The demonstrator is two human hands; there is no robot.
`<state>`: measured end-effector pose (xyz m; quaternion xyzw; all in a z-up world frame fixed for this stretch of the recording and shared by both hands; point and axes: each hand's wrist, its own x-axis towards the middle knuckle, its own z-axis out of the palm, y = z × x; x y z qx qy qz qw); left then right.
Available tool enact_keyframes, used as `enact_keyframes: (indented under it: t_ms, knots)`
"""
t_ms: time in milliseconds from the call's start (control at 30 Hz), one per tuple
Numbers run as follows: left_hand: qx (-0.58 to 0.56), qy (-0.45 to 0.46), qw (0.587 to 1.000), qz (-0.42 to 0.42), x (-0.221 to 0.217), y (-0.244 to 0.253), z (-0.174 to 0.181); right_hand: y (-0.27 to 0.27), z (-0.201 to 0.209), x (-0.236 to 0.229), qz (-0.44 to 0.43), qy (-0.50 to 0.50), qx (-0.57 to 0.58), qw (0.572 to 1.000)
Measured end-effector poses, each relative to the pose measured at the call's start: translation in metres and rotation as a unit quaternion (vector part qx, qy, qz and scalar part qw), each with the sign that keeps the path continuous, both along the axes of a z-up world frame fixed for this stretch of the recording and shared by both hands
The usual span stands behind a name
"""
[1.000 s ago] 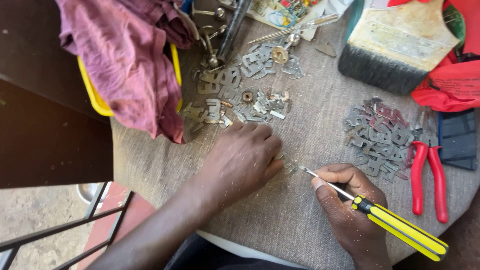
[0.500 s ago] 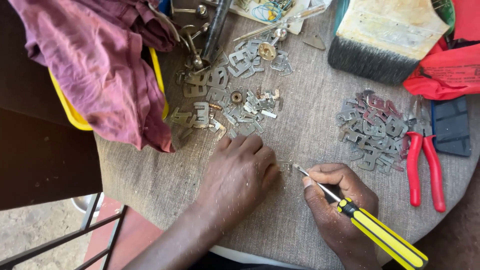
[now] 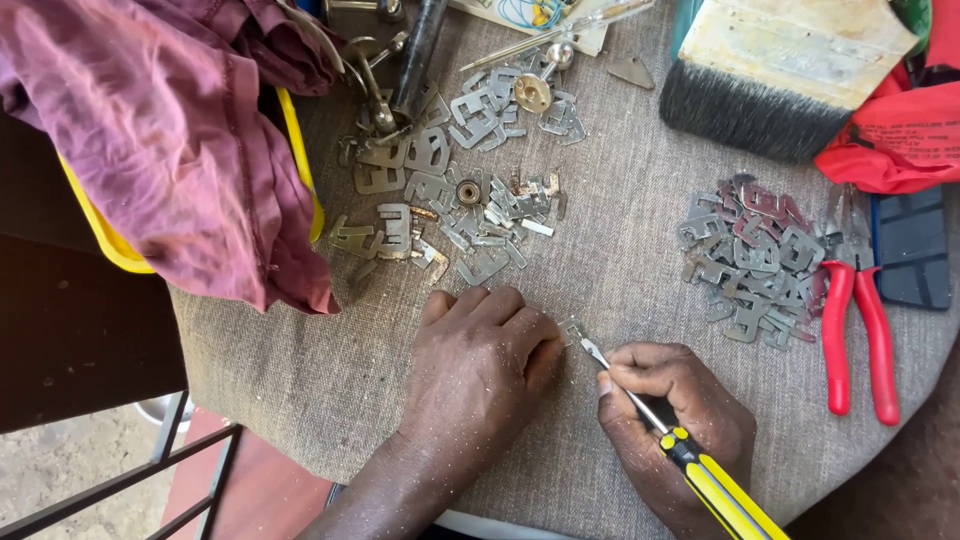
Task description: The person uses a yellow-handled screwdriver to file the edges of small metal pieces on a workbench. They repeatedly pick up individual metal parts, hold them with one hand, and scrape the edges with the tool while metal shavings accumulate on the surface.
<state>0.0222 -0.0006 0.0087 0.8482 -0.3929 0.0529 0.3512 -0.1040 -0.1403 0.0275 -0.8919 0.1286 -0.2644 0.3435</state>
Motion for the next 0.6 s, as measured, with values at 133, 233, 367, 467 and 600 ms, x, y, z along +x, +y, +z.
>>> enact_keyframes:
  t_ms: [133, 233, 367, 467, 600]
  knots:
    - [0.011, -0.020, 1.000, -0.007, -0.001, -0.003, -0.002, -0.001, 0.004, 0.003, 0.016, 0.004, 0.006, 1.000]
    - [0.009, -0.018, 1.000, 0.001, 0.002, -0.005, -0.003, -0.003, 0.005, 0.003, 0.010, 0.015, -0.010, 1.000]
    - [0.043, 0.013, 0.999, -0.016, 0.002, -0.005, -0.003, -0.005, 0.003, 0.005, -0.009, 0.046, 0.017, 0.999]
    - [0.043, 0.008, 0.999, -0.025, 0.003, -0.007, -0.006, -0.007, 0.003, 0.005, -0.008, 0.025, 0.017, 1.000]
    - [0.039, 0.010, 0.998, -0.044, 0.005, -0.005, -0.005, -0.009, 0.001, 0.016, 0.008, 0.017, -0.003, 1.000]
